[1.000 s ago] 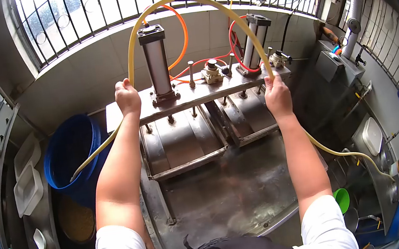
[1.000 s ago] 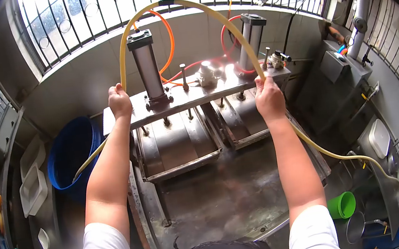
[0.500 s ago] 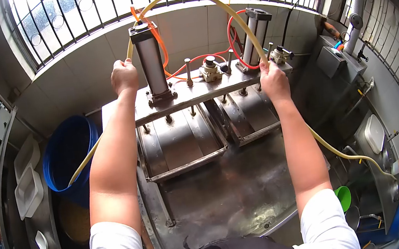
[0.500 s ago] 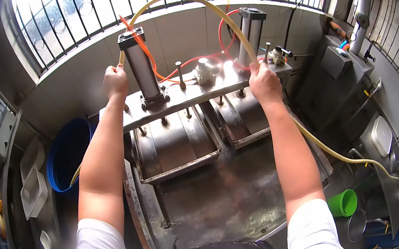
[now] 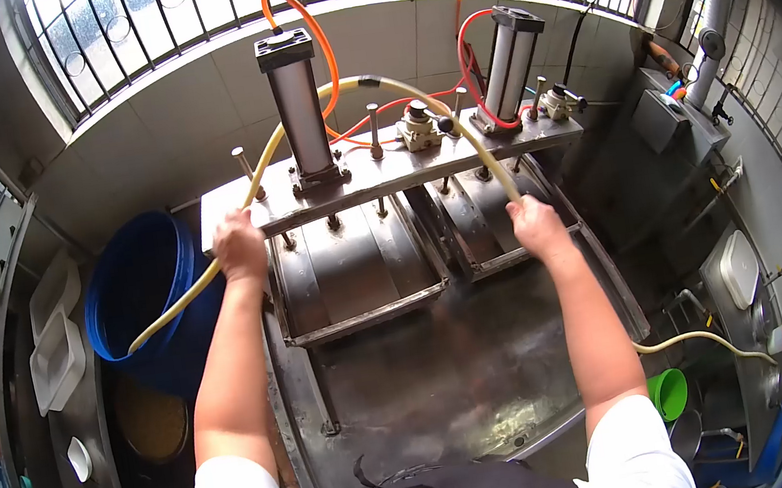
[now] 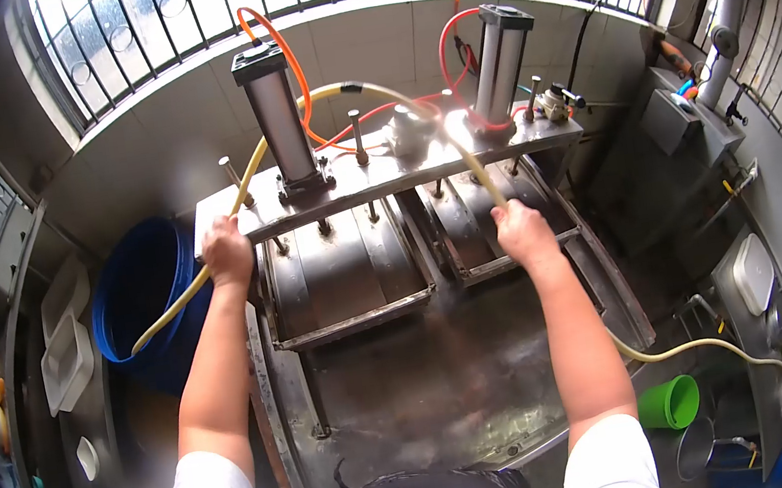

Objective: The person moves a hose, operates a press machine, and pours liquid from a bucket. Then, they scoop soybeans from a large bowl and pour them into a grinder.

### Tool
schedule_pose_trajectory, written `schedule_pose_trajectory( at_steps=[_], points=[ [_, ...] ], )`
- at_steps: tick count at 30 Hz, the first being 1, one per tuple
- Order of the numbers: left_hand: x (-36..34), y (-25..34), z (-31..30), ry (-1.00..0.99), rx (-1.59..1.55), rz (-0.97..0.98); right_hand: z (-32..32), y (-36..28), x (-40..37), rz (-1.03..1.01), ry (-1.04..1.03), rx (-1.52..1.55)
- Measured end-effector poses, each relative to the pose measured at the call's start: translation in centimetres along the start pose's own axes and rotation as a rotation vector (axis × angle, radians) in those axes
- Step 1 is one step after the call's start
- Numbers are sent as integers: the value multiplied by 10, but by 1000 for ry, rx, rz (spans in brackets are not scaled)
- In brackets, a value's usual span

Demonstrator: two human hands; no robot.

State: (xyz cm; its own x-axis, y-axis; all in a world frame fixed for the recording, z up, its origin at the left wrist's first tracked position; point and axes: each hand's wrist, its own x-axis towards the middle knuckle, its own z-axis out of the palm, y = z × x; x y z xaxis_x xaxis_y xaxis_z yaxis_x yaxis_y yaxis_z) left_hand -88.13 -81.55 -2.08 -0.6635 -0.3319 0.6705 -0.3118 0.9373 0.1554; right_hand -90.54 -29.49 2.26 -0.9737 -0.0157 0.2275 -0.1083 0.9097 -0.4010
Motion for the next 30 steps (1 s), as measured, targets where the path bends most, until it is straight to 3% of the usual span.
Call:
schedule_pose_trajectory(
  at_steps=[1, 4, 6, 9, 11, 13, 18, 20, 25, 27, 30],
  points=[
    [-9, -4, -22, 35, 144, -20, 12, 5, -6, 2, -18, 6],
    [-13, -40, -26, 125, 100, 125, 11, 1, -21, -46, 34, 119],
    [-8, -46, -25, 3, 114, 115, -5, -12, -27, -26, 131, 101],
    [-9, -45, -21, 29, 139, 110, -31, -20, -18, -147, 353, 123],
    [-10, -44, -24, -4, 144, 110, -43, -29, -22, -122, 324, 131],
    [-9, -47, -26, -3, 166, 107, -33, -19, -20, -16, 67, -24],
    [-3, -50, -41, -32, 197, 135, 28, 5, -43, -49, -108, 18],
    [-2, -50, -42, -54, 224, 132, 38, 0, -44, 24, -224, 56],
    [5, -41, -50, -74, 94, 134, 28, -16, -3, 185, -296, -80],
    [8, -32, -49, -172, 99, 124, 20, -27, 9, 221, -384, -120],
    [9, -31, -45, -133, 71, 144, 20, -31, 0, 286, -461, -13]
  ],
)
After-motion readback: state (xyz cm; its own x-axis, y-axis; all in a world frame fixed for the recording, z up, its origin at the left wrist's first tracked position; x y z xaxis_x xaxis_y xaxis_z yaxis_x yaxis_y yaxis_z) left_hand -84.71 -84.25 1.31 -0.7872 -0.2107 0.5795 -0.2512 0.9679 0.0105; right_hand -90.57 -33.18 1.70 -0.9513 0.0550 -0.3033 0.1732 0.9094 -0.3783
